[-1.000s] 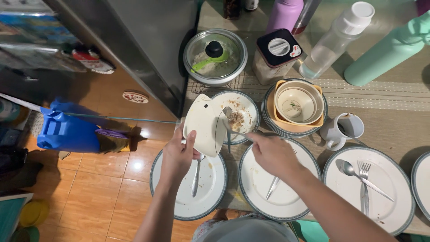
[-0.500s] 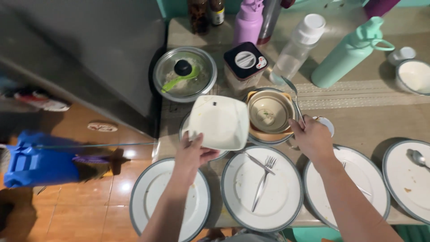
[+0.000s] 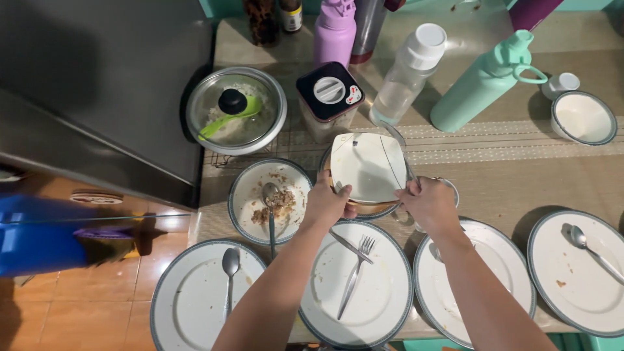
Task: Clear dirty dishes and scrape leftovers into a bowl from a dining table.
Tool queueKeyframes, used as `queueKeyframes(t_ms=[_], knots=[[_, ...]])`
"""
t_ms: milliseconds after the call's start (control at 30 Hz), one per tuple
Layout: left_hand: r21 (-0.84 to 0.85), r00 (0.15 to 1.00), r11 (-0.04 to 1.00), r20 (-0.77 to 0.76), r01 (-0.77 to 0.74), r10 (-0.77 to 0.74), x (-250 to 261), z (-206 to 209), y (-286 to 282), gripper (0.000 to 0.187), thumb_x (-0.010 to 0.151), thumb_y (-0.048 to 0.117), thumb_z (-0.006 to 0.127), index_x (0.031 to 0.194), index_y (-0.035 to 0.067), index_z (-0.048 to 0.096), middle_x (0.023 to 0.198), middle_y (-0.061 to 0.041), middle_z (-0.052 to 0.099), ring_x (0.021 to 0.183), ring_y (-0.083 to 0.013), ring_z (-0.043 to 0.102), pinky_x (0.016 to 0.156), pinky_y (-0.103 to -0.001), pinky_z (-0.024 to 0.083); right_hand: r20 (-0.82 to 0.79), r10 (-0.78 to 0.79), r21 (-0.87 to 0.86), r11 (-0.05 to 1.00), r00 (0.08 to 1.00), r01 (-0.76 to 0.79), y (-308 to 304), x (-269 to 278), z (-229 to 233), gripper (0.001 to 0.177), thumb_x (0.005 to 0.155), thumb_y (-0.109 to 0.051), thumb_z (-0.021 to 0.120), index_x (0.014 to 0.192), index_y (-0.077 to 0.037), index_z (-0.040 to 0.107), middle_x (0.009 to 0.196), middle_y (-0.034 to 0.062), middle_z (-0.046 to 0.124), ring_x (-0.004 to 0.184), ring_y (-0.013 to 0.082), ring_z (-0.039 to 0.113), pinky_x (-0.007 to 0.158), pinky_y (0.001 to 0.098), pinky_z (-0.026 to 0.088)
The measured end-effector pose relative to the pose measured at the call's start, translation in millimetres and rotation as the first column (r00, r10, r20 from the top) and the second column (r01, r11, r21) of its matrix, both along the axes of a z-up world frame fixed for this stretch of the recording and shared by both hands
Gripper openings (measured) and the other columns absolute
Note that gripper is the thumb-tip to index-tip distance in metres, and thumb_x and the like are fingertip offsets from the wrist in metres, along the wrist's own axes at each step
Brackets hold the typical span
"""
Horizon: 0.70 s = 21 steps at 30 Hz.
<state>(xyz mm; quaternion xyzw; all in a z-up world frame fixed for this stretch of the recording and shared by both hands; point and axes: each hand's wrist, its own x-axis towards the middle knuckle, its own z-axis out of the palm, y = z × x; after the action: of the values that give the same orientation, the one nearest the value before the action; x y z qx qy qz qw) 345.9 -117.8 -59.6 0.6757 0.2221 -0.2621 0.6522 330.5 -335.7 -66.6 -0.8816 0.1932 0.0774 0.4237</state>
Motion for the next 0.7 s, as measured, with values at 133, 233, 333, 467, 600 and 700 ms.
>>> queueKeyframes(t_ms=[133,233,333,467,600,700], knots=[[0.183,0.990,0.976,0.053,0.116,-0.128,0.1,15.9,-3.3,0.057,0.098,0.016,0.062,0.148,0.006,0.039,0.089,-0.017,0.077,0.059,-0.0212,0.072,0.051,-0.032,0.061,0.011,0.032,0.015,0.999,0.999,-0.032,-3.5,1.0,-4.1,0.043,0.084,-0.009,0.080,0.064,0.001,0.044,0.075,0.0080,0.071,0.069,0.0159,0.078,0.058,0.0274,0.059],[0.282,0.980,0.945,0.065,0.165,-0.190,-2.1,19.7,-3.0,0.069,0.096,0.019,0.062,0.156,0.014,0.029,0.089,-0.014,0.075,0.058,-0.0211,0.071,0.050,-0.033,0.061,0.011,0.054,-0.087,0.995,0.999,-0.052,0.3,-3.2,-5.3,0.040,0.086,-0.012,0.083,0.065,0.000,0.050,0.073,0.0139,0.069,0.065,0.0183,0.077,0.057,0.0298,0.057],[0.361,0.965,0.905,0.045,0.224,-0.257,-6.4,3.8,0.2,0.076,0.097,0.025,0.061,0.160,0.013,0.020,0.092,-0.015,0.075,0.060,-0.0222,0.072,0.058,-0.035,0.064,0.042,0.036,-0.076,0.997,0.998,-0.033,-3.5,-9.9,-15.2,0.039,0.084,-0.012,0.083,0.064,0.000,0.052,0.079,0.0119,0.073,0.067,0.0186,0.076,0.059,0.0296,0.059],[0.493,0.930,0.841,0.151,0.223,-0.335,-21.4,-9.3,22.5,0.082,0.098,0.037,0.065,0.159,0.007,0.019,0.092,-0.018,0.076,0.076,-0.0257,0.073,0.078,-0.040,0.062,0.477,0.380,-0.460,0.876,0.792,-0.142,-3.3,-28.9,-18.6,0.045,0.079,-0.008,0.085,0.060,0.003,0.046,0.092,0.0142,0.069,0.076,0.0278,0.070,0.067,0.0367,0.057],[0.487,0.905,0.871,0.340,0.062,-0.254,-57.7,-24.9,83.7,0.062,0.096,0.032,0.065,0.150,0.011,0.044,0.092,-0.012,0.075,0.076,-0.0210,0.074,0.073,-0.038,0.059,0.367,0.406,-0.219,0.912,0.837,-0.347,23.5,-65.5,-29.2,0.044,0.080,-0.007,0.081,0.057,0.003,0.046,0.096,0.0127,0.070,0.071,0.0250,0.071,0.064,0.0346,0.060],[0.315,0.973,0.946,0.233,-0.075,-0.001,-94.9,-35.4,149.3,0.045,0.097,0.023,0.063,0.140,0.011,0.059,0.085,-0.010,0.070,0.069,-0.0184,0.067,0.061,-0.033,0.054,-0.006,0.518,-0.113,0.850,0.856,-0.515,43.1,-85.2,-45.2,0.009,0.084,-0.013,0.075,0.086,-0.007,0.068,0.098,0.0050,0.072,0.067,0.0237,0.074,0.066,0.0334,0.062]])
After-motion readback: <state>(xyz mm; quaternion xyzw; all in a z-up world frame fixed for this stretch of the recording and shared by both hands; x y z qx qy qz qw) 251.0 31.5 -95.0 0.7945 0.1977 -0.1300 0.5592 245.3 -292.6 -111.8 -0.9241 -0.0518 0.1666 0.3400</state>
